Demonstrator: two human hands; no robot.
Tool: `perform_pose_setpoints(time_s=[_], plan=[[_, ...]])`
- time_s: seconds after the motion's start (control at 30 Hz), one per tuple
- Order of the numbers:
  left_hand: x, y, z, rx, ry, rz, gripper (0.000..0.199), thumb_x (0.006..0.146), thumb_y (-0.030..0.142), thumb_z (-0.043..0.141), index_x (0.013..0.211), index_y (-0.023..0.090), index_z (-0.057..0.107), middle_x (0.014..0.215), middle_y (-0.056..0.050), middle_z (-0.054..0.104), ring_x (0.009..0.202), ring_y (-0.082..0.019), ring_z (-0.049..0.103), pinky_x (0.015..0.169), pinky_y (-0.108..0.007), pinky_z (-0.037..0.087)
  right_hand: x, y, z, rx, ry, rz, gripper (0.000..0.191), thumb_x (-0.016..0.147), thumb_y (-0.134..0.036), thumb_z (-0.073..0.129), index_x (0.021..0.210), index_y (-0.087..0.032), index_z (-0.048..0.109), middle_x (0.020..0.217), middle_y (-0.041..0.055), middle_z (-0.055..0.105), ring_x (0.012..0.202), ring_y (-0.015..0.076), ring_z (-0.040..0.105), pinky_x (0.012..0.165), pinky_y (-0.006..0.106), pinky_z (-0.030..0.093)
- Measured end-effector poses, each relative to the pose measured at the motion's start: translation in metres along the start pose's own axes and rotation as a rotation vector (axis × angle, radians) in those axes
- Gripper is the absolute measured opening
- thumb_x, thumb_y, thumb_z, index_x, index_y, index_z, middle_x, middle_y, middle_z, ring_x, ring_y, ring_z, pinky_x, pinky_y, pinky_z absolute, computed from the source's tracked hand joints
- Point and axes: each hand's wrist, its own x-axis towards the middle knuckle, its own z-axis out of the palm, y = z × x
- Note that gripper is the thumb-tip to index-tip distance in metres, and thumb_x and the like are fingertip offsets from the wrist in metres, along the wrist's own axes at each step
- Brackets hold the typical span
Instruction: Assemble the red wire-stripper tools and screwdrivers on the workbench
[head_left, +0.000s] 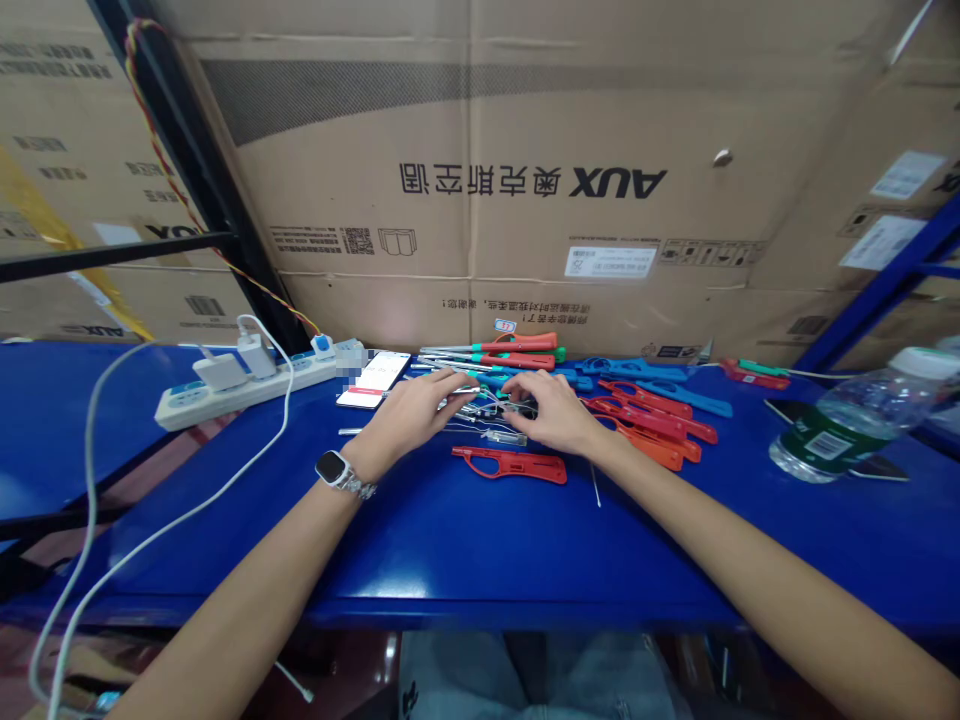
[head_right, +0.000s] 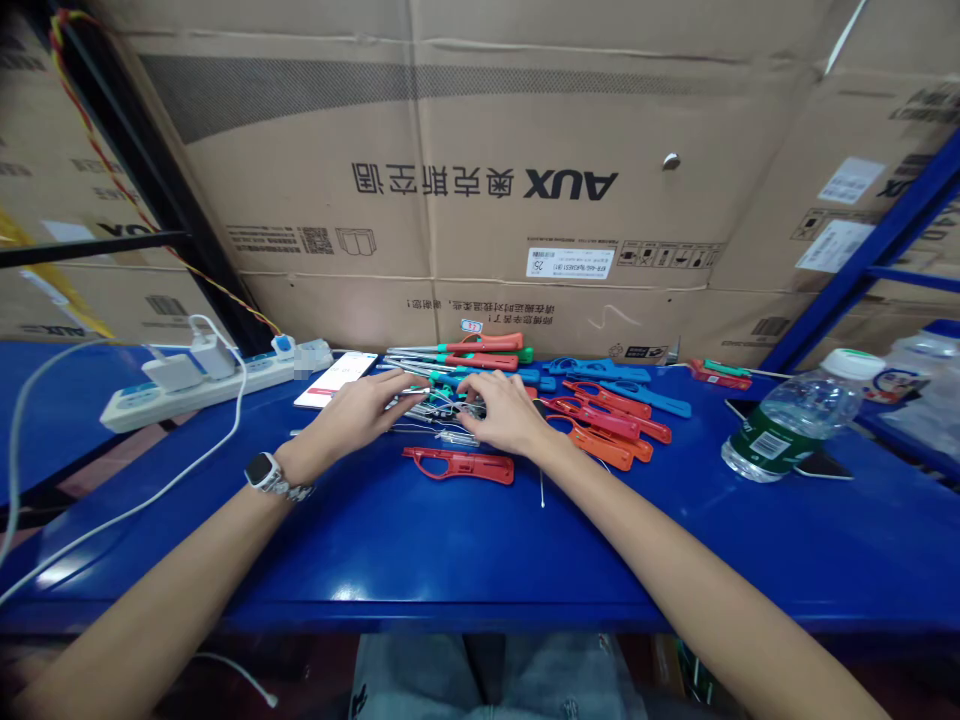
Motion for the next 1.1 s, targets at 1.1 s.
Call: perform_pose_setpoints(time_s=[1.1], plan=[[0.004,0.006,-0.004,-0.123,0.04,-0.127,0.037,0.108,0.038,0.038,0.133,0.023,0.06,0.099,-0.007,0.076,0.077,-0.022,0.069,0.071,-0.032,0.049,0.007,0.001,-0.003,0.282,0.169,-0.018,0.011,0.093,-0.029,0.063,0.092,-0.021,0.069,0.093,0.004,0.075,0.09,0.0217,0.067,0.086,0.04,0.047]])
